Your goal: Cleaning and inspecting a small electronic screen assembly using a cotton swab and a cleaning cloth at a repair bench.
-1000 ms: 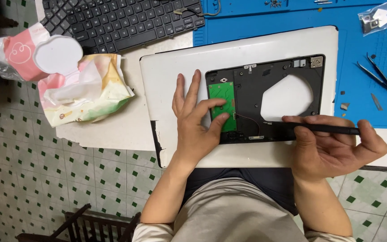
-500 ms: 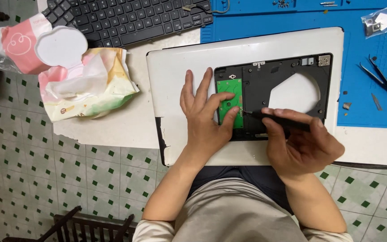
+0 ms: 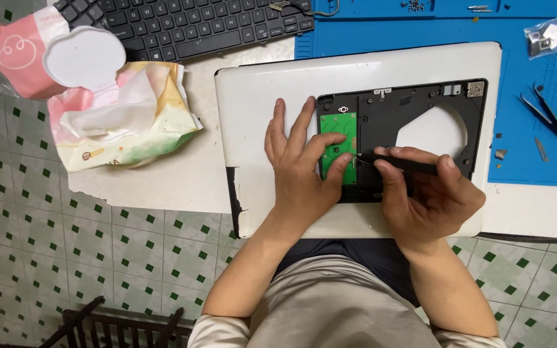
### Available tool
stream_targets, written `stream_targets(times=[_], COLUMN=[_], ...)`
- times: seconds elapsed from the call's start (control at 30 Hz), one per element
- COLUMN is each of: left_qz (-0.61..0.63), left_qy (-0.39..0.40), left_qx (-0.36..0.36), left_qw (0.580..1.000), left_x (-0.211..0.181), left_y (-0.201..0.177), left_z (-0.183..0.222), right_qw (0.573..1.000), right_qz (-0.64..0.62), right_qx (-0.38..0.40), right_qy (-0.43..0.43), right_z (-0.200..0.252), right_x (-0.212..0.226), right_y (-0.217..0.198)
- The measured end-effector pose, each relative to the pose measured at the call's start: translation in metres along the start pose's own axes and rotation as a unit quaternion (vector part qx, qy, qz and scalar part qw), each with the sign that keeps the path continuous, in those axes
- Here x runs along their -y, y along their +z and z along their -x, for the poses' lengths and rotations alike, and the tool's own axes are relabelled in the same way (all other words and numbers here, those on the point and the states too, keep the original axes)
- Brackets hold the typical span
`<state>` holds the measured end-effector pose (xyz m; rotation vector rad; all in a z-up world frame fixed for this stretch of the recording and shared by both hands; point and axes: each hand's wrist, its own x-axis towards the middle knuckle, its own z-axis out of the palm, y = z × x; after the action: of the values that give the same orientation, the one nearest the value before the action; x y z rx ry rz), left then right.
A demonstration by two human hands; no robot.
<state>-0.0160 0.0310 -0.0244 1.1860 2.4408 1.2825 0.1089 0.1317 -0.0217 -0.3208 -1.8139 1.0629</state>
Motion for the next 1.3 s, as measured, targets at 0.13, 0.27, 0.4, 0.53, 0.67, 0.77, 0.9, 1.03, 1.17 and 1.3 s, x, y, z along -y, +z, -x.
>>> stream_targets(times=[0.13, 0.27, 0.4, 0.53, 0.67, 0.77, 0.9, 1.03, 1.17, 1.3], left_qz=[0.021, 0.018, 0.015, 0.016, 0.019, 0.022, 0.020, 0.022, 0.029, 0.022], left_qy=[-0.012, -0.014, -0.010, -0.007, -0.008, -0.008, -0.004, -0.006, 0.002, 0.020], left_qx=[0.004, 0.002, -0.004, -0.003, -0.003, -0.003, -0.007, -0.003, -0.006, -0.005], left_qw=[1.000, 1.000, 1.000, 1.000, 1.000, 1.000, 1.000, 1.000, 1.000, 1.000], left_x=[0.0011, 0.0018, 0.0035, 0.0040, 0.0029, 0.0023, 0.0027, 0.0012, 0.0014, 0.0027], left_y=[-0.0011, -0.0007, 0.0007, 0.0003, -0.0007, -0.0012, -0.0006, -0.0021, -0.0027, -0.0034], left_z=[0.0015, 0.0021, 0.0028, 0.0029, 0.0029, 0.0028, 0.0027, 0.0023, 0.0026, 0.0027], right_qw=[1.000, 1.000, 1.000, 1.000, 1.000, 1.000, 0.999, 0.999, 0.999, 0.999], right_qz=[0.013, 0.006, 0.005, 0.010, 0.015, 0.018, 0.024, 0.028, 0.028, 0.020], right_qx=[-0.008, 0.011, 0.015, 0.015, 0.015, 0.014, 0.013, 0.013, 0.011, 0.021], right_qy=[-0.014, -0.002, 0.000, -0.009, -0.008, -0.015, -0.024, -0.031, -0.033, -0.031], right_z=[0.0017, 0.0060, 0.0074, 0.0061, 0.0055, 0.0038, 0.0027, 0.0019, 0.0024, 0.0051], right_x=[0.0008, -0.0003, -0.0020, -0.0020, -0.0002, 0.0004, 0.0006, 0.0006, -0.0008, -0.0029], right_y=[0.0011, -0.0003, 0.0004, 0.0009, 0.0005, 0.0019, 0.0020, 0.0024, 0.0032, 0.0000])
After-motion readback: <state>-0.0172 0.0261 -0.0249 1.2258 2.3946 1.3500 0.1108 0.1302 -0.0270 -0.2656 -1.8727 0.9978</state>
